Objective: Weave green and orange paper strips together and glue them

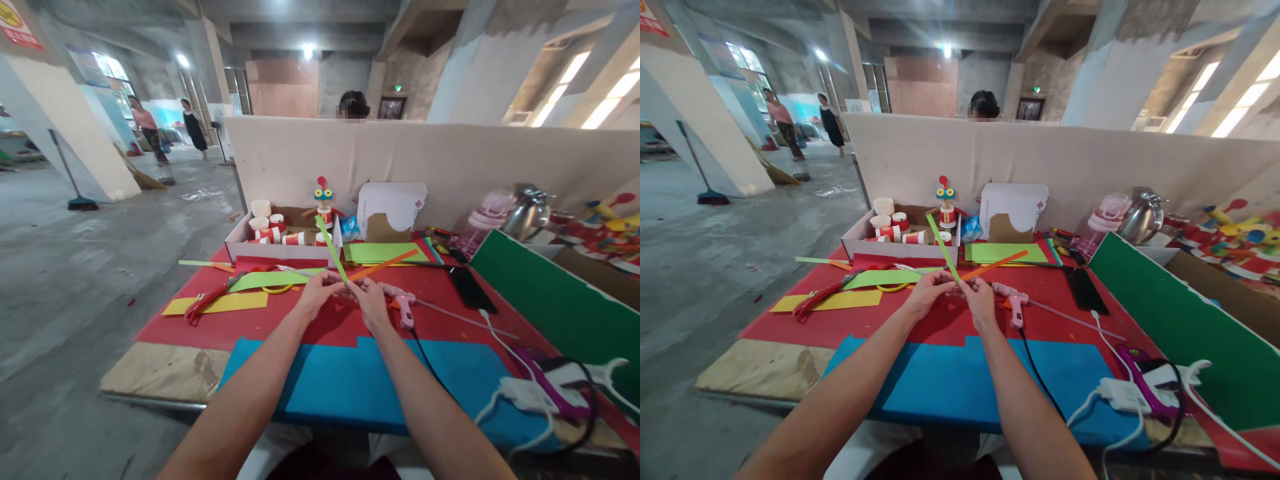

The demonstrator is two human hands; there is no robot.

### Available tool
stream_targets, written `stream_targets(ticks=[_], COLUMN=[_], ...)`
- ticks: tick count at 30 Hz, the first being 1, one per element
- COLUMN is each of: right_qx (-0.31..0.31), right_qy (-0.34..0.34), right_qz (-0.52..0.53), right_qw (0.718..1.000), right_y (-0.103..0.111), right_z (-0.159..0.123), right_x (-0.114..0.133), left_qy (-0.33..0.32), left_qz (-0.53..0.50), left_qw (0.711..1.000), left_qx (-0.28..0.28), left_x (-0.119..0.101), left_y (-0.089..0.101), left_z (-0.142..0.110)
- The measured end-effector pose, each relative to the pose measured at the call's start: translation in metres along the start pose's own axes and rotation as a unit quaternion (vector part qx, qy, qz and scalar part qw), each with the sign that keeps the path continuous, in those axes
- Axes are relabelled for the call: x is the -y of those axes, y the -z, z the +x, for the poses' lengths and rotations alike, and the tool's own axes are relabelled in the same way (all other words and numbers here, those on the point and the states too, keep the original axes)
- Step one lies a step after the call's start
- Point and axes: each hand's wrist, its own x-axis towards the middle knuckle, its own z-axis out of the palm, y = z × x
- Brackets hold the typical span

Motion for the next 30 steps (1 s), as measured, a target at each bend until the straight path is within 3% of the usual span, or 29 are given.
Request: stream_targets(ticks=[10, 21, 30], right_qx=[-0.008, 0.001, -0.002], right_qy=[-0.008, -0.008, -0.032], right_qz=[-0.005, -0.031, 0.004], right_qw=[1.000, 0.999, 0.999], right_y=[-0.0032, -0.0031, 0.0006], right_z=[-0.0019, -0.0004, 0.0009], right_x=[-0.0011, -0.0034, -0.0036], left_qy=[-0.014, 0.000, -0.066], left_qz=[0.034, 0.012, 0.091], left_qw=[0.998, 0.999, 0.992], left_qx=[-0.055, -0.042, -0.060], left_x=[0.0027, 0.0076, 0.0087], left_y=[0.0024, 0.0054, 0.0017], left_z=[0.0028, 0.0065, 0.0048])
